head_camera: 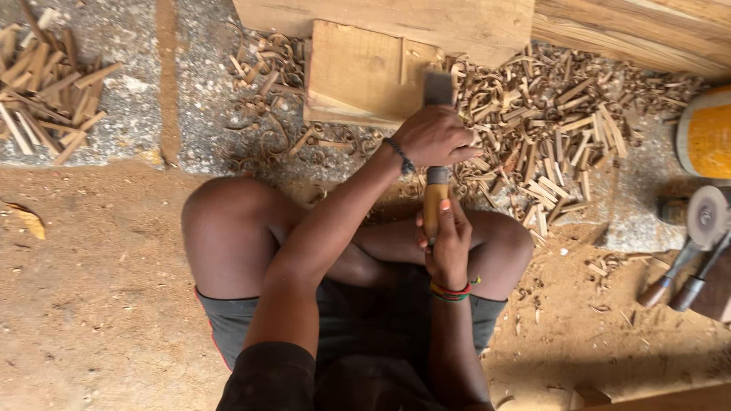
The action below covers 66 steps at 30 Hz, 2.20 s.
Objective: The person is sitting cross-legged on the ground, using a chisel to carve a small rectangular piece of wood. They repeatedly strike the chisel with their hand to remove wood shavings, occasionally lifting the wood to inspect the progress.
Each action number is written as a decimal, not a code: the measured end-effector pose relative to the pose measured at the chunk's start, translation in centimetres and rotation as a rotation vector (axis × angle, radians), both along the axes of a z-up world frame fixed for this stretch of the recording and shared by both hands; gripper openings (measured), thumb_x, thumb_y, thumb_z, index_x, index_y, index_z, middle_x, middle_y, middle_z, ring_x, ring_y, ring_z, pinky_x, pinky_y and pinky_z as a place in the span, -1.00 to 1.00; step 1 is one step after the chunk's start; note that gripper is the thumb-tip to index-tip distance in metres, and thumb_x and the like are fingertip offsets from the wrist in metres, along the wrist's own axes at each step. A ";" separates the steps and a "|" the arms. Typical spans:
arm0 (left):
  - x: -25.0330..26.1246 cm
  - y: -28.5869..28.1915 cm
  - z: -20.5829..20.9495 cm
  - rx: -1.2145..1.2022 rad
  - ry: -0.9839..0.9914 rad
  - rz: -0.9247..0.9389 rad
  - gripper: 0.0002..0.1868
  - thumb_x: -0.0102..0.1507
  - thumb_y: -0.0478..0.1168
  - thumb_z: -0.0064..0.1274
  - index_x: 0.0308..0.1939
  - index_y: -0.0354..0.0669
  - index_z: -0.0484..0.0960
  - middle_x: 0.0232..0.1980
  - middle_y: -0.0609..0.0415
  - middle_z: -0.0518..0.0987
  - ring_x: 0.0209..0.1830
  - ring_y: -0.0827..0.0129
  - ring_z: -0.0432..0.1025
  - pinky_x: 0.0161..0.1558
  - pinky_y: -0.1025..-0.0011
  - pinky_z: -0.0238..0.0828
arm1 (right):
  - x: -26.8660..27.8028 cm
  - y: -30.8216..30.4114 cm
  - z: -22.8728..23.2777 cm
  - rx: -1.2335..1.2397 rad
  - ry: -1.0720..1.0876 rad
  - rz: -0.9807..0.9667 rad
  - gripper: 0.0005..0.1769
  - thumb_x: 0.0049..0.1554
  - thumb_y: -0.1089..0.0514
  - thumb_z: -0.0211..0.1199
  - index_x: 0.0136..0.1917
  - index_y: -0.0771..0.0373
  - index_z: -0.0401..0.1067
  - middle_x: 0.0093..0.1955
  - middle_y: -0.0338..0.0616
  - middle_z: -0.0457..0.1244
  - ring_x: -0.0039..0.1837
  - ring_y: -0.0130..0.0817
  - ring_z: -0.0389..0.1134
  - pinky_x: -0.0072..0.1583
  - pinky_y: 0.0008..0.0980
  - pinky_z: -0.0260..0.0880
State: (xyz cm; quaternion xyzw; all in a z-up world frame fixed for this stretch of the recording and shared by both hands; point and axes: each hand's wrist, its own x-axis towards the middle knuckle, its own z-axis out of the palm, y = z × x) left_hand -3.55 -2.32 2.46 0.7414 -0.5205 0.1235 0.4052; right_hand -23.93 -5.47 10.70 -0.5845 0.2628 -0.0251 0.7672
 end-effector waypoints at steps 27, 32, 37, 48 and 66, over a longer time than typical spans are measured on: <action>-0.8 3.7 -0.5 -0.015 0.019 0.036 -0.53 0.36 0.06 0.13 -0.60 -0.02 0.59 -0.71 0.15 0.46 -0.73 0.37 0.32 -0.31 0.26 0.41 | -1.3 0.6 -0.2 0.015 0.094 0.119 -0.39 0.36 -0.01 0.00 0.55 0.37 0.17 -0.31 -0.15 0.24 -0.48 -0.55 0.11 -0.46 -0.60 0.06; -1.5 3.2 -0.1 0.000 0.029 0.019 -0.54 0.35 0.06 0.15 -0.60 -0.01 0.61 -0.74 0.15 0.45 -0.78 0.38 0.30 -0.33 0.28 0.41 | -2.0 0.4 0.4 0.031 0.103 0.098 -0.39 0.35 0.00 -0.02 0.55 0.36 0.15 -0.32 -0.15 0.24 -0.50 -0.54 0.11 -0.46 -0.60 0.05; -1.4 3.0 0.4 -0.037 0.044 0.015 -0.53 0.37 0.06 0.14 -0.60 0.00 0.60 -0.73 0.16 0.45 -0.76 0.39 0.29 -0.34 0.29 0.39 | -1.8 0.4 0.7 0.053 0.088 0.073 -0.40 0.36 0.02 -0.03 0.55 0.37 0.15 -0.33 -0.14 0.24 -0.50 -0.54 0.11 -0.46 -0.59 0.07; -0.2 3.4 -0.7 0.039 0.258 0.042 -0.57 0.38 0.04 0.09 -0.56 0.03 0.58 -0.73 0.23 0.44 -0.77 0.49 0.30 -0.51 0.31 0.36 | -0.8 0.9 -0.2 -0.013 0.105 0.111 -0.41 0.37 0.02 -0.04 0.54 0.42 0.17 -0.32 -0.14 0.24 -0.47 -0.55 0.12 -0.44 -0.58 0.13; 1.1 3.8 -2.1 0.165 0.211 0.056 -0.47 0.31 0.19 0.15 -0.65 0.03 0.54 -0.75 0.21 0.42 -0.77 0.46 0.31 -0.59 0.31 0.32 | 0.2 3.9 -0.8 -0.064 0.133 0.096 -0.46 0.36 -0.07 -0.08 0.45 0.29 0.23 -0.34 -0.20 0.22 -0.48 -0.57 0.11 -0.45 -0.58 0.04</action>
